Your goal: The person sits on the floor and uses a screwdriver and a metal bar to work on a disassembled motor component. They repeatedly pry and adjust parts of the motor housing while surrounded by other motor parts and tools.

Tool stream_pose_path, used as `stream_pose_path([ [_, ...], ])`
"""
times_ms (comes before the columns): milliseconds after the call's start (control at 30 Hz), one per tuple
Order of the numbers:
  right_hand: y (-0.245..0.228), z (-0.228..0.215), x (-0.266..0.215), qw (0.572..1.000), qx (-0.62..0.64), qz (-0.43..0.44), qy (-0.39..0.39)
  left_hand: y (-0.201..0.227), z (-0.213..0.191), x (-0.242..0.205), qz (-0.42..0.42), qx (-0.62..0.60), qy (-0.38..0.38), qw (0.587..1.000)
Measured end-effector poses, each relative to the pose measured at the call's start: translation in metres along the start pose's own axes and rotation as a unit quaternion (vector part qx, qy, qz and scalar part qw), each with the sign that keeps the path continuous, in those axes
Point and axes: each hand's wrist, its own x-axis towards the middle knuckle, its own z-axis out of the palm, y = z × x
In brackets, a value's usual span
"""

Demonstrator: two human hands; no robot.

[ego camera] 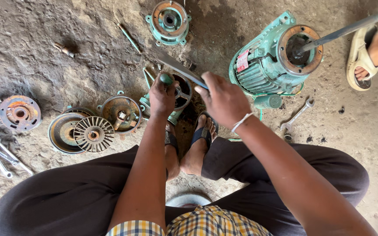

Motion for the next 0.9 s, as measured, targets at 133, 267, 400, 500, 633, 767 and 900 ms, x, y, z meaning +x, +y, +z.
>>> stream_pose_path([
  [133,-0.016,0.011,0.020,0.995,0.017,0.045,-0.091,-0.016,0.002,-0.005,-0.045,-0.024,0.012,0.999],
  [267,-0.021,0.009,0.036,0.981,-0.058,-0.031,-0.183,-0.042,0.010,-0.004,-0.020,-0.016,0.032,0.999],
  [400,-0.025,0.010,0.035,0.992,0.068,-0.093,-0.044,-0.064,0.021,-0.007,0.008,-0.241,0.069,0.968],
  [500,-0.026,0.013,0.048,0.987,0.006,-0.138,-0.080,-0.063,0.017,-0.010,-0.002,-0.284,0.035,0.958],
  [633,-0.027,0.013,0.049,0.984,-0.049,-0.106,-0.137,-0.058,0.017,-0.010,0.041,-0.076,0.071,0.994],
  [767,-0.033,0.013,0.038,0.985,0.093,-0.142,-0.002,-0.056,0.017,-0.011,-0.069,-0.597,-0.027,0.799],
  [900,-0.029,0.004,0.052,0.957,-0.111,0.022,-0.267,-0.041,0.014,-0.009,0.084,-0.028,0.076,0.993],
])
